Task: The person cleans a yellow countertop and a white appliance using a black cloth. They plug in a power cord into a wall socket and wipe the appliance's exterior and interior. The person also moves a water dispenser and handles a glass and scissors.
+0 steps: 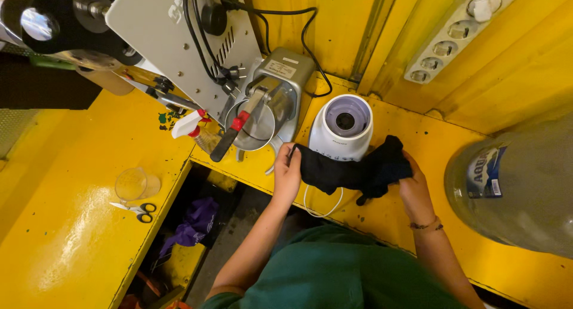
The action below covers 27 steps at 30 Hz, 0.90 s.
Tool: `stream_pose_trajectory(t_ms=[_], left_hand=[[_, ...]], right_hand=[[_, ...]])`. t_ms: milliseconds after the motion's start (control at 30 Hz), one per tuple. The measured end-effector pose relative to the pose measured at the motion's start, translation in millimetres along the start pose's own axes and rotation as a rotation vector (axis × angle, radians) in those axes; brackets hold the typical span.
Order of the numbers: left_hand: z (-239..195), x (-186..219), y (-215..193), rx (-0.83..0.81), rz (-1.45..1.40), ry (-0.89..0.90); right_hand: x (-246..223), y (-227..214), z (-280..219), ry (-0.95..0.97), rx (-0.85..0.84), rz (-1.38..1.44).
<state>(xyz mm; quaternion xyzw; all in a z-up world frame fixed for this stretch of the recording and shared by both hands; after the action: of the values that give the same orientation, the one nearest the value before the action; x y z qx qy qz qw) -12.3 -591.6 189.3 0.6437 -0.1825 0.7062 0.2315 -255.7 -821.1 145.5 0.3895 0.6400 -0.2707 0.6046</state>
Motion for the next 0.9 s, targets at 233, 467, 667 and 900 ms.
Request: stream_pose_trajectory(t_ms=[233,467,667,900], left_hand=[[22.9,-57.1,-13.2,0.047,0.502,0.12],[33.4,-97.4,-11.5,-0.433,0.778,0.108],[56.0,-32.6,11.2,-0.245,0.736,0.247],[86.7,58.3,75.5,-0.156,0.737,0.666]], right_hand=[[85.5,-16.6,40.3,0.043,-0.012,-0.029],[152.7,-22.7,60.6,0.046,0.097,-0.229],[140.4,-3.9,42.2,0.086,0.113,0.152],[63.4,37.1,35.4,0.008,0.126,0.349]])
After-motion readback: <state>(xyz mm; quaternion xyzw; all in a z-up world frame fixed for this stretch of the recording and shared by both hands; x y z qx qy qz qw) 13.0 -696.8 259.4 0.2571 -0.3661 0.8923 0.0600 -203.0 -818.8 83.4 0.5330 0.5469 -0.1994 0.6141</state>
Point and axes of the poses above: each hand's wrist, its own z-axis towards the middle knuckle, its own y-axis out of the palm, x = y × z, the point moved 6 cm from there along z, towards the middle knuckle, and after that the axes turned 11 degrees about z, right-handed, at the moved point
